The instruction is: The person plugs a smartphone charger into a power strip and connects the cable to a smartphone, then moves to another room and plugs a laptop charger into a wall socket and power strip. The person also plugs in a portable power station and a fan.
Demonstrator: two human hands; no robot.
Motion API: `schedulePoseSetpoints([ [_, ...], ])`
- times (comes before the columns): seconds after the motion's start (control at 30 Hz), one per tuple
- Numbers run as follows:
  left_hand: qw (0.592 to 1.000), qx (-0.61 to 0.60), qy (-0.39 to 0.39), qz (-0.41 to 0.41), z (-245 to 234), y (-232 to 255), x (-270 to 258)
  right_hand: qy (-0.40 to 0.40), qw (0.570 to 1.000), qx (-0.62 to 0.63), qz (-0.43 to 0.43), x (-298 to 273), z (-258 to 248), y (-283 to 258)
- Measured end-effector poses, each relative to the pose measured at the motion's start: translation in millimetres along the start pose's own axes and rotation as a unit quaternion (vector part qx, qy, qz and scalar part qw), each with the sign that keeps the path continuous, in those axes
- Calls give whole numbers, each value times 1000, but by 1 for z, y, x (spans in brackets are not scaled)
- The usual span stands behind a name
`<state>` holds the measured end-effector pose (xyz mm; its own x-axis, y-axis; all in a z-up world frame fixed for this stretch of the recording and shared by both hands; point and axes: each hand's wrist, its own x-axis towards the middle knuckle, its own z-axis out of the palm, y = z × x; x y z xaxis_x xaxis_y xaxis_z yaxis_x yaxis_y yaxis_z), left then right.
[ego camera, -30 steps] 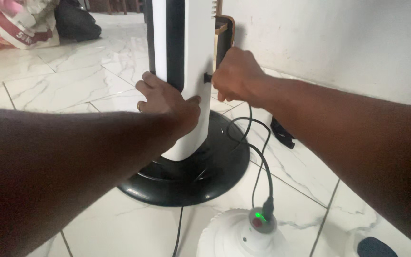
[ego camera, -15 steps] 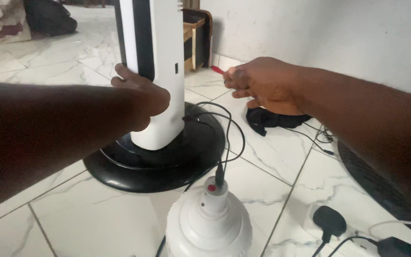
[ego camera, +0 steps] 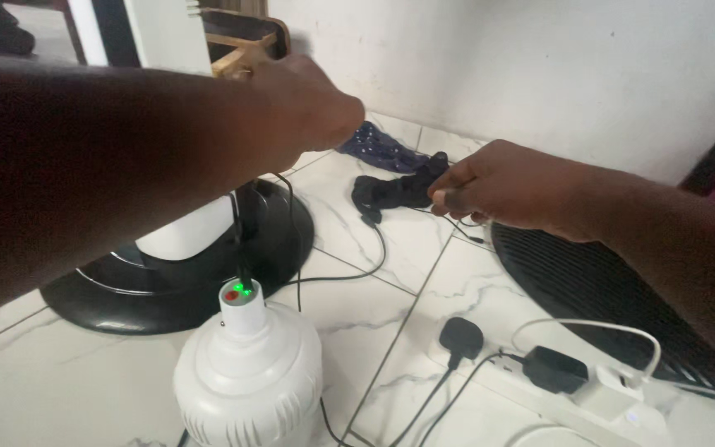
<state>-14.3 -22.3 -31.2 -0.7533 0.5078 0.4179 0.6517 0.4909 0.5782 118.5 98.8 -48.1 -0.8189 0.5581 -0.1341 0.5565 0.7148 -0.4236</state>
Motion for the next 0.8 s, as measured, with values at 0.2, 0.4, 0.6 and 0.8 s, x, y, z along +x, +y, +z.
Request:
schedulePoseSetpoints([
  [0.2,951,70,-287,90,46,42,-26,0,991,-126,-34,-12,11,19],
  [0.4,861,243,-373,247,94,50,-50,-54,970,-230,-56,-10,27,45],
  [0.6,849,282,-389,220,129,38,-74,-87,947,-304,-60,-2,50,68],
  [0.8,851,274,-404,196,153,35,-94,-124,939,-319,-28,0,56,74],
])
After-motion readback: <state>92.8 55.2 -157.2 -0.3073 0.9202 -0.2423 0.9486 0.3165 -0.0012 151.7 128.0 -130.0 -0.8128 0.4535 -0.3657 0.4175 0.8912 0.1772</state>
